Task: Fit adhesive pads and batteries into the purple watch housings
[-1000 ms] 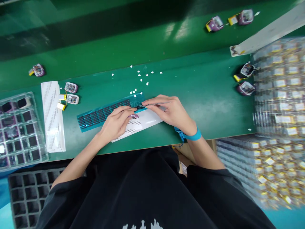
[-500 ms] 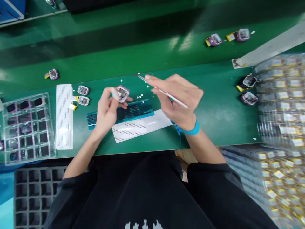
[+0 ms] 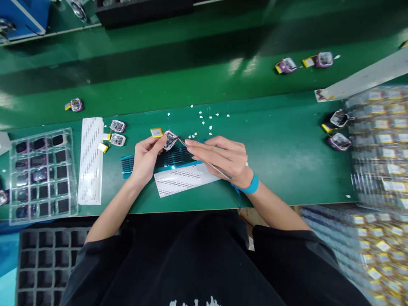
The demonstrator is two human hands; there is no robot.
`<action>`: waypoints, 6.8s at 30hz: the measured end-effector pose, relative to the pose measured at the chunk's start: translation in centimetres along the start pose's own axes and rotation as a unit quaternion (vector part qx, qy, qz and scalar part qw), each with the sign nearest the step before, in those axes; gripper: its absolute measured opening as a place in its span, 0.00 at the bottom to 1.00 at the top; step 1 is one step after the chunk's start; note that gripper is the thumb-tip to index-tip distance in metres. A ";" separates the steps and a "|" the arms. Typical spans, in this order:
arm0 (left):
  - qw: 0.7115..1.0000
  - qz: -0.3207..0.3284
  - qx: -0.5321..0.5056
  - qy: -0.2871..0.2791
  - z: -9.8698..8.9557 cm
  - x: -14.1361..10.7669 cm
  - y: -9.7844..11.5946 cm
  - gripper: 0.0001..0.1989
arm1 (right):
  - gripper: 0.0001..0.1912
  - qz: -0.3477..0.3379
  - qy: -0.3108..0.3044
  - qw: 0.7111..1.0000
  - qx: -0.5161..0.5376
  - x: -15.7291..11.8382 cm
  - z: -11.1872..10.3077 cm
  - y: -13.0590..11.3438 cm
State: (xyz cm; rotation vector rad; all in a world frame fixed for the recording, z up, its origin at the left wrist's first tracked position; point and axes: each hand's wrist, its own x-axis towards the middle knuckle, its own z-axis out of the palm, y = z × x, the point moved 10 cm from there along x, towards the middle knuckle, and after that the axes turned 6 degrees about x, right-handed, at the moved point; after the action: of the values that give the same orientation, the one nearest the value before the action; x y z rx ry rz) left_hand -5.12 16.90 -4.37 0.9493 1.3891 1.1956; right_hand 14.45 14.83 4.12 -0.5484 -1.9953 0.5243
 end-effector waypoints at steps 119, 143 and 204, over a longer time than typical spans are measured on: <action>0.988 0.083 0.108 -0.071 3.6 -2.3 3.3 0.06 | 0.05 0.097 0.002 0.995 0.019 0.1 1.2 1.8; 0.983 0.057 0.080 -0.157 5.3 -2.6 1.8 0.09 | 0.06 0.010 0.038 0.997 -0.069 0.2 -0.1 0.2; 0.908 0.288 0.248 -0.179 4.7 -9.3 4.8 0.03 | 0.28 0.333 -0.007 0.906 0.262 -4.2 -0.1 2.7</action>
State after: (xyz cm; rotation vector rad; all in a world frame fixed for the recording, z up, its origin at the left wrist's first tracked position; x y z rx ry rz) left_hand 0.78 9.66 2.33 1.9390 1.1584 1.0079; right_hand 16.77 14.63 -0.30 -0.8740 -1.5392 1.4335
